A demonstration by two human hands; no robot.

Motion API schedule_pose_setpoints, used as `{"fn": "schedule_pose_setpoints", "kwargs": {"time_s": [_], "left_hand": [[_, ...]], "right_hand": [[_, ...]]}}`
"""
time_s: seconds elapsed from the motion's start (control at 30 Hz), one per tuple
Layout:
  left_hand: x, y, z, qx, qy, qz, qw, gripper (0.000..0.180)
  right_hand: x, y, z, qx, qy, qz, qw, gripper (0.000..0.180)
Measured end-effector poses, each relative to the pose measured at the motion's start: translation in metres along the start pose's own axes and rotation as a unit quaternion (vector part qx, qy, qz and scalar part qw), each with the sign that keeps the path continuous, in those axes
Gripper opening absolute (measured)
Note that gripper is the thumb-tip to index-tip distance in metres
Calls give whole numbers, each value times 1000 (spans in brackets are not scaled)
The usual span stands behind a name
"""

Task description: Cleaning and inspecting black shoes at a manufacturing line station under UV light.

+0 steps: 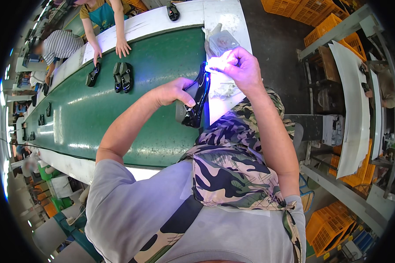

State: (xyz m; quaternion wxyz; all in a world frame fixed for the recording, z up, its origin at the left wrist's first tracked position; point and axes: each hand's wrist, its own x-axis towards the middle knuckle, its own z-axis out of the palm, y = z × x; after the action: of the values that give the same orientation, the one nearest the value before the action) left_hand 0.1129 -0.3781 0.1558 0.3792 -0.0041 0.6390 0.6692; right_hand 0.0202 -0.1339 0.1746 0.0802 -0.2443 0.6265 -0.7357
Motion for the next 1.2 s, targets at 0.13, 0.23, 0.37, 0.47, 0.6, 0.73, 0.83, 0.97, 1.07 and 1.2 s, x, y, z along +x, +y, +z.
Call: {"fn": "schedule_pose_setpoints", "kwargs": {"time_s": [0.13,0.23,0.37,0.47,0.6,0.73,0.83,0.97,1.07,1.2], "left_hand": [[-1,2,4,-91,-7,3,996,63],[-1,0,7,-137,5,8,991,64],[-1,-6,7,-199,20,9,980,67],[0,-9,8,-233,36,13,972,68],[-1,-8,11,-273,60,23,960,64],[1,-25,-1,-329,69,20,942,51],[1,-28,0,-358,77,13,931,46],[2,-30,7,-400,100,1,911,47],[2,-32,10,-418,110,-8,902,45],[3,-41,12,-413,117,-28,903,44]], "right_hand": [[-2,9,0,43,-13,-6,999,33],[-5,10,1,-27,-12,-2,1000,34],[-8,5,7,32,-29,25,999,33],[-10,11,10,45,-46,20,998,32],[-15,23,15,54,-56,26,997,30],[-18,20,19,43,-62,35,997,29],[-20,21,19,39,-65,34,997,29],[-23,22,17,7,-77,48,996,25],[-25,21,15,4,-78,53,996,24],[-29,18,14,-2,-78,54,995,23]]}}
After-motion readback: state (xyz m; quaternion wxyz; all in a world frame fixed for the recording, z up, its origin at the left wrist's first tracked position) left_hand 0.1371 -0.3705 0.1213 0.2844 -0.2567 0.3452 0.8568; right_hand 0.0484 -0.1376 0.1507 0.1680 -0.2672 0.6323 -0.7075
